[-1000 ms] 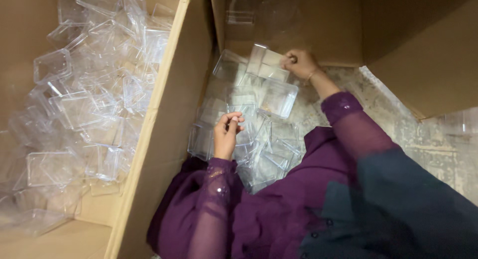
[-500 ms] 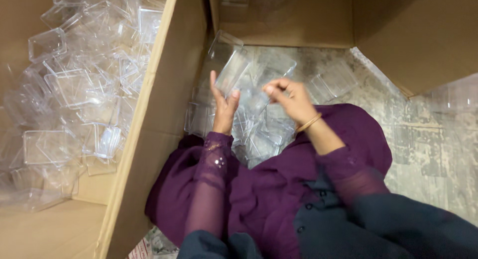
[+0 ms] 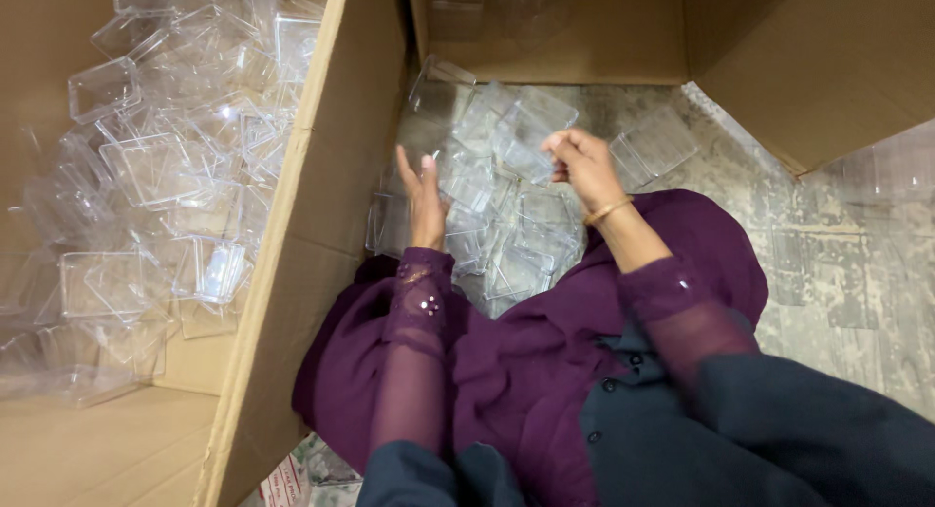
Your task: The person sits on the floor among large cardboard boxes filled with clear plastic containers. They pick up box bases and lids one at a time, snap the lids onto the bases, and place the assembled boxes onto a growing stack beside them.
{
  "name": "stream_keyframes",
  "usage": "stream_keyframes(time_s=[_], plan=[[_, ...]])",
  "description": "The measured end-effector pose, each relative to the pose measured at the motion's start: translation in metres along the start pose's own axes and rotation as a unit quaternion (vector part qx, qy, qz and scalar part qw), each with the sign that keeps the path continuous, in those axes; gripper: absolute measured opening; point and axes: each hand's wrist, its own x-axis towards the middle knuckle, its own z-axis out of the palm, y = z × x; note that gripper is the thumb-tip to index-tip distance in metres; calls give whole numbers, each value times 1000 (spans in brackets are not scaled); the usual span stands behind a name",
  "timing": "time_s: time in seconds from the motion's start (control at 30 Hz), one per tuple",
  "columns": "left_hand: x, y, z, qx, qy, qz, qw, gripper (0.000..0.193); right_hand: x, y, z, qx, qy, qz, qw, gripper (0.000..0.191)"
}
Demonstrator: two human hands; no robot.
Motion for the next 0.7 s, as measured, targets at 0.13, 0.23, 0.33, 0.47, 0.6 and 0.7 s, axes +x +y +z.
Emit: stream_keyframes(time_s=[0.13,0.23,0.33,0.47,0.6,0.7], plan=[[4,-4,1,191,-19,174,966,95,-22,-1,-5,87,25,25,996,16],[-8,-3,7,338,-47,267,901,103,-36,-7,-3,84,-15,13,996,17],[-14,2,9,359,-37,289,887,98,-39,-18,13,66,-57,-32,996,18],[-5,5,0,292,63,292,909,69,-33,-37,41,-129,-97,-146,976,23],[2,-1,-6,236,95,239,937,57,-26,-37,48,-297,-71,-267,914,35],[1,-4,-5,217,82,256,938,53,-7,-21,38,-407,1,-357,841,43]])
